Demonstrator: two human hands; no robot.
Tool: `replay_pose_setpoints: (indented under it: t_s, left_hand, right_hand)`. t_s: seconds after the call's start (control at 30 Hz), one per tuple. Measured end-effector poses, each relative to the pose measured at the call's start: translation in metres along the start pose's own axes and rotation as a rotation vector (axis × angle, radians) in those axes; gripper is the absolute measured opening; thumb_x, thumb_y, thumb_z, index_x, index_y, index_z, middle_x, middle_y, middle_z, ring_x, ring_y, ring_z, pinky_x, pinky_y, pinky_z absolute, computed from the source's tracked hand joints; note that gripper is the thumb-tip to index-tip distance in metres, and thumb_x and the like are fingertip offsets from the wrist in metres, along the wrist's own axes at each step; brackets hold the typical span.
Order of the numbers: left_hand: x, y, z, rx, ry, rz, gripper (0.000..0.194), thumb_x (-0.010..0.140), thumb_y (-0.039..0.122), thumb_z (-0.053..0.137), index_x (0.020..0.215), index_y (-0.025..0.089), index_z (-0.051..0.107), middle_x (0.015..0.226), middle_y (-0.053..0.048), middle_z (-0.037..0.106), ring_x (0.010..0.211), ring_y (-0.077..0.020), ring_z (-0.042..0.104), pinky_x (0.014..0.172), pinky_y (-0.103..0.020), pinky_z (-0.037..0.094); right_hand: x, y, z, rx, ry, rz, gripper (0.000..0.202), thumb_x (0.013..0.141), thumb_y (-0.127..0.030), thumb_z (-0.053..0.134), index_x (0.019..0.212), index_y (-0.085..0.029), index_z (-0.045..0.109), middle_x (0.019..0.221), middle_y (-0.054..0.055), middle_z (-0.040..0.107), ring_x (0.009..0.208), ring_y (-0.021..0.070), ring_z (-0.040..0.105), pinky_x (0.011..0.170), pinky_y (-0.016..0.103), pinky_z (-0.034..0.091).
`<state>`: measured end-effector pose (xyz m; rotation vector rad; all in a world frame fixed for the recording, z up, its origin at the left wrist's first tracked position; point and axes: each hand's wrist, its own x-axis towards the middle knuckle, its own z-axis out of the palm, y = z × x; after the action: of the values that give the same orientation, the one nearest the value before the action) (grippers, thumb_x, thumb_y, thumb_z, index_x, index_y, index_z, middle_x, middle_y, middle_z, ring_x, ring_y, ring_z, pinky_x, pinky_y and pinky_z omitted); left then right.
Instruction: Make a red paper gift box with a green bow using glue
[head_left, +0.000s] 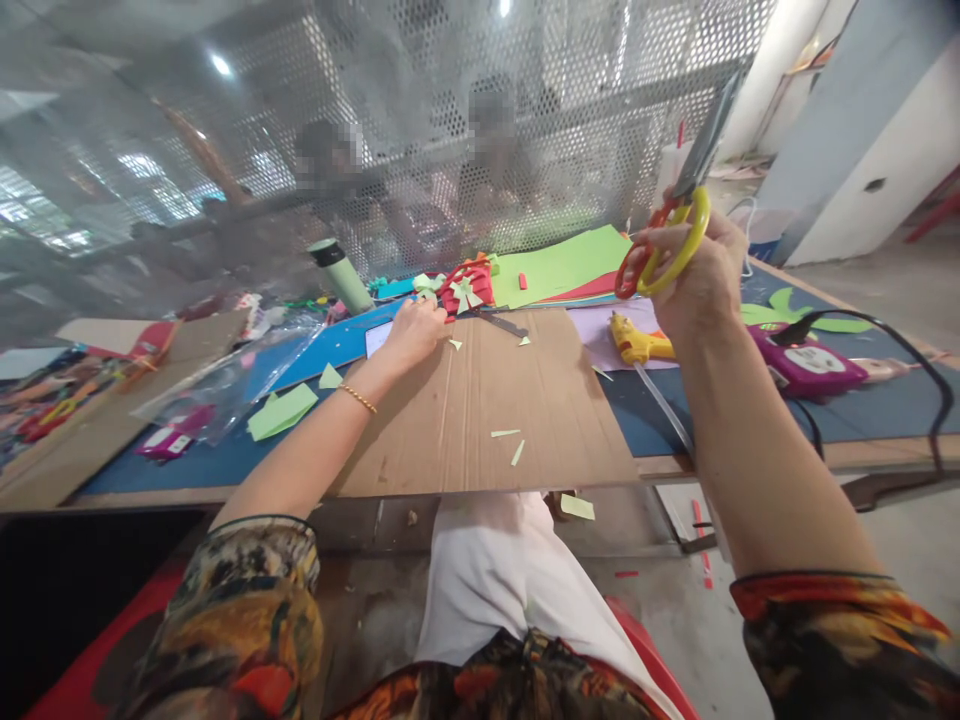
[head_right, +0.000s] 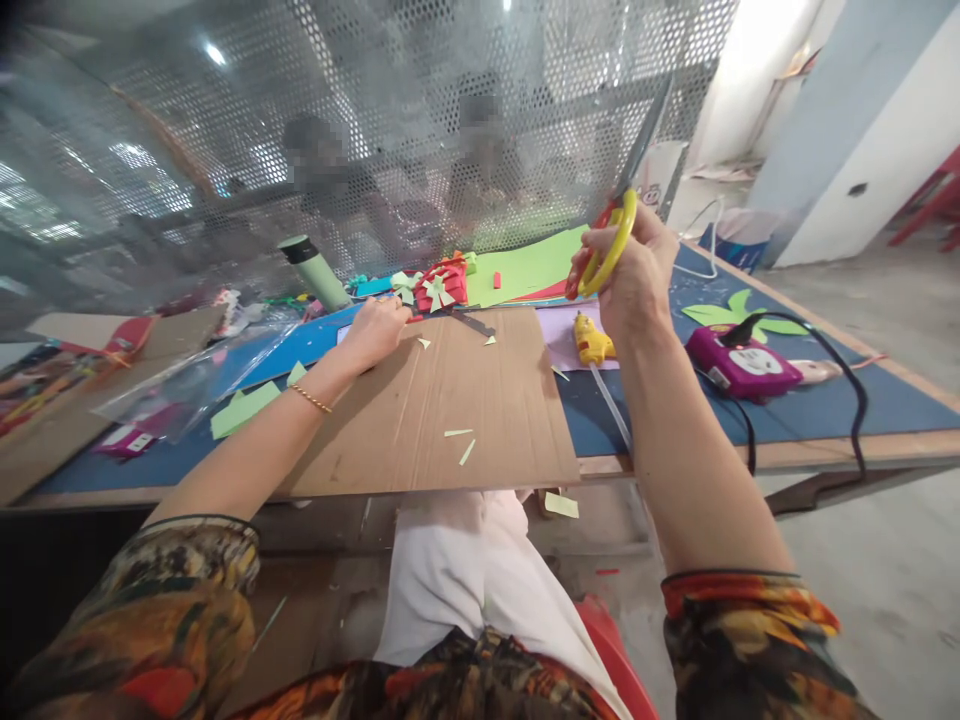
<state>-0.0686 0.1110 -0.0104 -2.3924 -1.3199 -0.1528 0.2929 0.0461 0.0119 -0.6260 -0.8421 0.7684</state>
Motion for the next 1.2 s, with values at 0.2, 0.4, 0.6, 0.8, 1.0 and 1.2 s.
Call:
replay_pose_setpoints:
  t_s: [0.2, 0.4, 0.6, 0.8, 1.0, 1.2]
  left_hand:
    - [-0.013, 0.001, -0.002, -0.186, 0.249, 0.027, 0.024, 0.106, 0.016, 0.057, 0.101, 0.022, 0.08, 0.11, -0.012, 0.082, 0.111, -0.0299, 0.071, 0.1, -0.049, 0.052]
    - [-0.031, 0.026, -0.019, -0.115, 0.313, 0.091, 0.044, 0.116, 0.023, 0.038, 0.095, 0.023, 0.078, 0.111, -0.016, 0.08, 0.11, -0.0314, 0.071, 0.104, -0.056, 0.05]
    - [-0.027, 0.049, -0.013, -0.199, 0.246, 0.081, 0.029, 0.108, 0.014, 0.046, 0.099, 0.019, 0.072, 0.115, -0.02, 0.08, 0.114, -0.0334, 0.071, 0.106, -0.054, 0.051]
    - [-0.026, 0.065, -0.002, -0.946, 0.296, -0.157, 0.009, 0.098, 0.018, 0.063, 0.104, 0.023, 0.067, 0.099, -0.008, 0.081, 0.091, -0.0221, 0.075, 0.091, -0.04, 0.059]
    - [-0.031, 0.055, 0.01, -1.404, 0.297, -0.295, 0.019, 0.094, 0.028, 0.075, 0.11, 0.02, 0.068, 0.092, -0.006, 0.082, 0.087, -0.0203, 0.078, 0.083, -0.035, 0.063]
    - [-0.042, 0.046, -0.004, -0.648, 0.253, -0.224, 0.008, 0.102, 0.016, 0.065, 0.097, 0.02, 0.068, 0.109, -0.012, 0.081, 0.109, -0.0297, 0.074, 0.1, -0.048, 0.055]
  right_hand:
    - [0.002, 0.0, 0.001, -0.032, 0.052, 0.025, 0.043, 0.05, -0.015, 0.069, 0.092, -0.025, 0.066, 0.073, -0.006, 0.057, 0.055, 0.0109, 0.05, 0.053, 0.031, 0.052]
    - [0.001, 0.001, 0.0, -0.047, 0.03, 0.013, 0.042, 0.05, -0.018, 0.072, 0.09, -0.027, 0.068, 0.074, -0.005, 0.056, 0.059, 0.0117, 0.051, 0.055, 0.031, 0.052]
    - [-0.005, 0.0, -0.001, -0.129, 0.052, 0.004, 0.032, 0.057, -0.027, 0.076, 0.088, -0.031, 0.066, 0.07, -0.003, 0.058, 0.066, 0.0187, 0.059, 0.06, 0.039, 0.056]
    - [-0.021, -0.002, 0.009, -0.298, -0.079, 0.044, 0.038, 0.063, -0.051, 0.089, 0.081, -0.03, 0.063, 0.066, -0.004, 0.058, 0.059, 0.0196, 0.063, 0.051, 0.039, 0.056]
    - [-0.032, 0.009, 0.014, -0.35, -0.225, 0.153, 0.033, 0.063, -0.041, 0.088, 0.086, -0.028, 0.068, 0.065, -0.004, 0.062, 0.047, 0.0143, 0.054, 0.04, 0.03, 0.043]
    - [0.009, 0.014, 0.005, -0.65, -0.246, 0.166, 0.048, 0.066, -0.041, 0.092, 0.107, -0.024, 0.074, 0.069, -0.003, 0.065, 0.054, 0.0173, 0.061, 0.046, 0.03, 0.049]
